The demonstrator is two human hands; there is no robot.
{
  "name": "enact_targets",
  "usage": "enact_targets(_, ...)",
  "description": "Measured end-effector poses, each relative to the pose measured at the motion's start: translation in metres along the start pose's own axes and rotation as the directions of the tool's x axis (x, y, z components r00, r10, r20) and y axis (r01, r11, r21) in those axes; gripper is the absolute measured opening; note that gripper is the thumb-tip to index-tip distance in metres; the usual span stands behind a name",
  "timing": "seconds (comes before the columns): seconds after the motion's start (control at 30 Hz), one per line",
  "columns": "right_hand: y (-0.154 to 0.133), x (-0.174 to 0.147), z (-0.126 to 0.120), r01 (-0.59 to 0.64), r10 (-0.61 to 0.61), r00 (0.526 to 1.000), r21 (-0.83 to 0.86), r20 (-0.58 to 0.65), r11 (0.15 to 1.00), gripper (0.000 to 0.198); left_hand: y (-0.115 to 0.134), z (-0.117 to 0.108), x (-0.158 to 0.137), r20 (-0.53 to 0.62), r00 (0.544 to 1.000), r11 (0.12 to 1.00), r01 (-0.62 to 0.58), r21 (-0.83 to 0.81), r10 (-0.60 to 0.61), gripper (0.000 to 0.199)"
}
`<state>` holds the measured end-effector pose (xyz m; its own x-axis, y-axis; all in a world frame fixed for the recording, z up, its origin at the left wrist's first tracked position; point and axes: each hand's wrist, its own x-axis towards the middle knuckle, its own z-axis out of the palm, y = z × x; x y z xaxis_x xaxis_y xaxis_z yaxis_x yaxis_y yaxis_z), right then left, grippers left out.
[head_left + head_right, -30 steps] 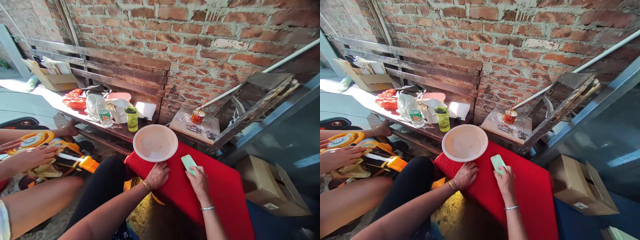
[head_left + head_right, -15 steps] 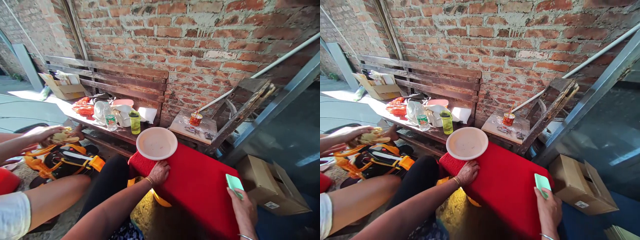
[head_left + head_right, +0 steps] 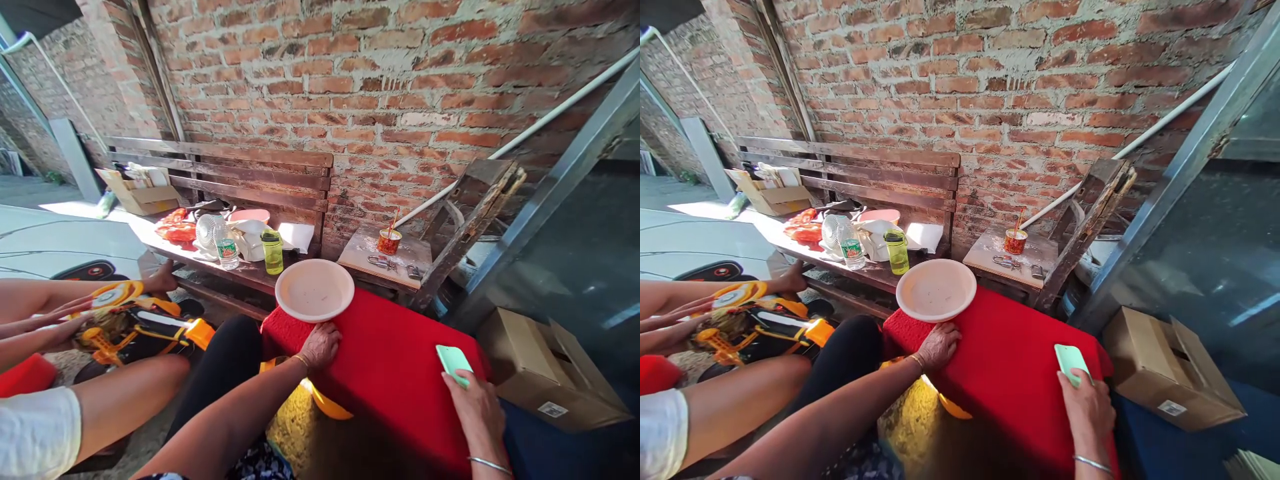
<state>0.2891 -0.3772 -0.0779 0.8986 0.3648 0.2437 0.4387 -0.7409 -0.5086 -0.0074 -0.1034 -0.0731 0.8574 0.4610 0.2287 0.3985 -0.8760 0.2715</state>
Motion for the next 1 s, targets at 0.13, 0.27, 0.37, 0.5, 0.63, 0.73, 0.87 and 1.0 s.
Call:
enact_targets(0.13, 0.036, 0.014, -0.028, -0.235, 0.232, 0.965, -0.006, -0.12, 0.972, 0.053, 0.0, 0.0, 0.0, -0.005, 1.0, 1.0, -0.007, -0.001, 0.007, 0.023)
enact_targets(0.27, -0.022, -0.014, -0.009, 0.024, -0.02, 1.0, 0.195, -0.022, 0.981, 0.054, 0.0, 0.0, -0.001, -0.021, 1.0, 1.0, -0.014, -0.006, 0.014, 0.024)
enact_targets(0.37, -0.085, -0.049, 0.025, 0.305, -0.335, 0.941, 0.305, 0.05, 0.902, 0.046, -0.001, 0.0, -0.001, -0.017, 1.0, 1.0, -0.012, 0.001, 0.012, 0.024)
enact_targets(0.5, -0.115, -0.071, 0.05, 0.506, -0.542, 0.832, 0.239, 0.117, 0.829, 0.025, -0.001, 0.001, 0.0, -0.007, 1.0, 1.0, -0.004, 0.012, 0.004, 0.024)
enact_targets(0.63, -0.073, -0.048, 0.033, 0.366, -0.373, 0.928, 0.157, 0.015, 0.917, 0.028, -0.001, 0.001, 0.001, -0.001, 1.0, 1.0, 0.01, 0.015, -0.01, 0.025)
enact_targets(0.73, -0.04, -0.03, 0.008, 0.302, -0.293, 0.953, 0.136, -0.079, 0.944, 0.04, 0.0, -0.001, 0.001, 0.005, 1.0, 1.0, 0.006, 0.01, -0.006, 0.023)
enact_targets(0.87, -0.023, -0.027, -0.01, 0.209, -0.207, 0.978, 0.146, -0.03, 0.967, 0.041, 0.002, -0.003, 0.0, 0.005, 1.0, 1.0, 0.0, 0.016, 0.0, 0.021)
enact_targets(1.0, -0.032, -0.033, -0.005, 0.224, -0.226, 0.974, 0.208, -0.013, 0.952, 0.046, 0.002, -0.002, 0.0, 0.004, 1.0, 1.0, 0.011, 0.019, -0.011, 0.022)
